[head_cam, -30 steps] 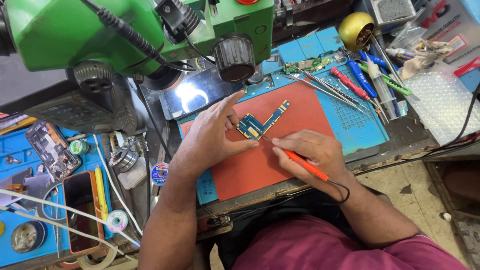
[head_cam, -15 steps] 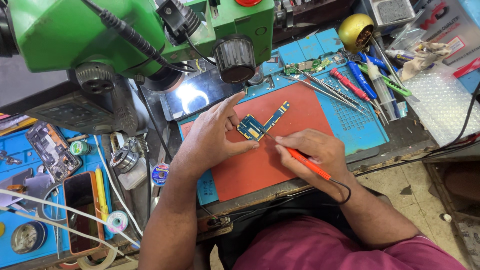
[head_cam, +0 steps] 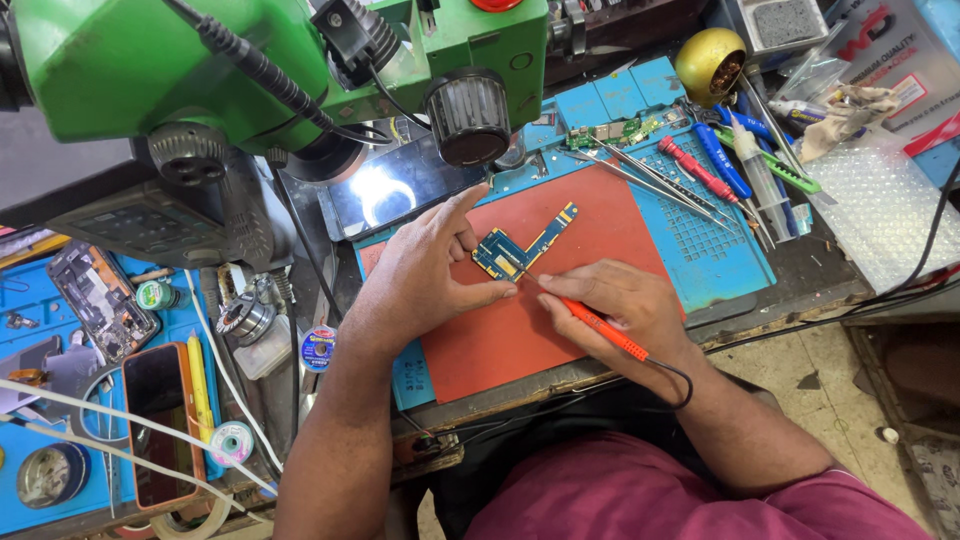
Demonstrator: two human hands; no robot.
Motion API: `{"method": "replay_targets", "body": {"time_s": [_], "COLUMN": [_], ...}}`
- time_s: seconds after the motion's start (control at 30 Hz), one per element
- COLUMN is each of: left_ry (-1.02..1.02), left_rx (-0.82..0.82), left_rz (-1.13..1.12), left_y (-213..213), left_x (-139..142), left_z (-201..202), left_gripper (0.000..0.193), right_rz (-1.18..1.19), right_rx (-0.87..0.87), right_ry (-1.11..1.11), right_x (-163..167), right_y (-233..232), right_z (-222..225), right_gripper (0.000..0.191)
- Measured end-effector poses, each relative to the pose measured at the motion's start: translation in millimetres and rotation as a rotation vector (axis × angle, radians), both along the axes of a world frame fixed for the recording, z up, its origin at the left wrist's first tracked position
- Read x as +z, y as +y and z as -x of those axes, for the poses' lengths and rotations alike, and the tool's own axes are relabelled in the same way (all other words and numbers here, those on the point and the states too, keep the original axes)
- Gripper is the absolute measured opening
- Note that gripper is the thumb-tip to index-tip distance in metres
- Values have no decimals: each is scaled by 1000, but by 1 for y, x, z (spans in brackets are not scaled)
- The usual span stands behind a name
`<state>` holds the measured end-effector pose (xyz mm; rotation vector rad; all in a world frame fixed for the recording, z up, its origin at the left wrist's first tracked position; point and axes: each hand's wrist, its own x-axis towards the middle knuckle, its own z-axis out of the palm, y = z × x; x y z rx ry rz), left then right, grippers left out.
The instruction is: The person uses a red-handled tool to scrape and clean a small L-shaped circuit board on a red mat. They then use a soldering iron to apply heat to specific points on the board. The workspace is cluttered with tools and electronic components.
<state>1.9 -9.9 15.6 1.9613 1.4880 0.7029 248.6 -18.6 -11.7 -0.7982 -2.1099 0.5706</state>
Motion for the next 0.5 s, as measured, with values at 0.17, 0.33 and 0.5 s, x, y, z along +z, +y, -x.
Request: {"method": "replay_targets", "body": {"time_s": [0.17, 0.33, 0.5], "left_ry": [-2, 4, -24], "left_rx": [-8, 4, -42], "left_rz": [-3, 14, -84], "left_y": [1, 1, 0], "left_x": [1, 0, -3], "left_z": [0, 0, 1], "left_gripper": [106, 105, 102], "right_rz": [75, 165, 133], "right_rx": [-47, -116, -135], "right_ry": [53, 89, 87], "right_x": [7, 11, 8], "right_y": [-4, -3, -1], "right_z": [0, -1, -2], "right_gripper": [22, 23, 20]}}
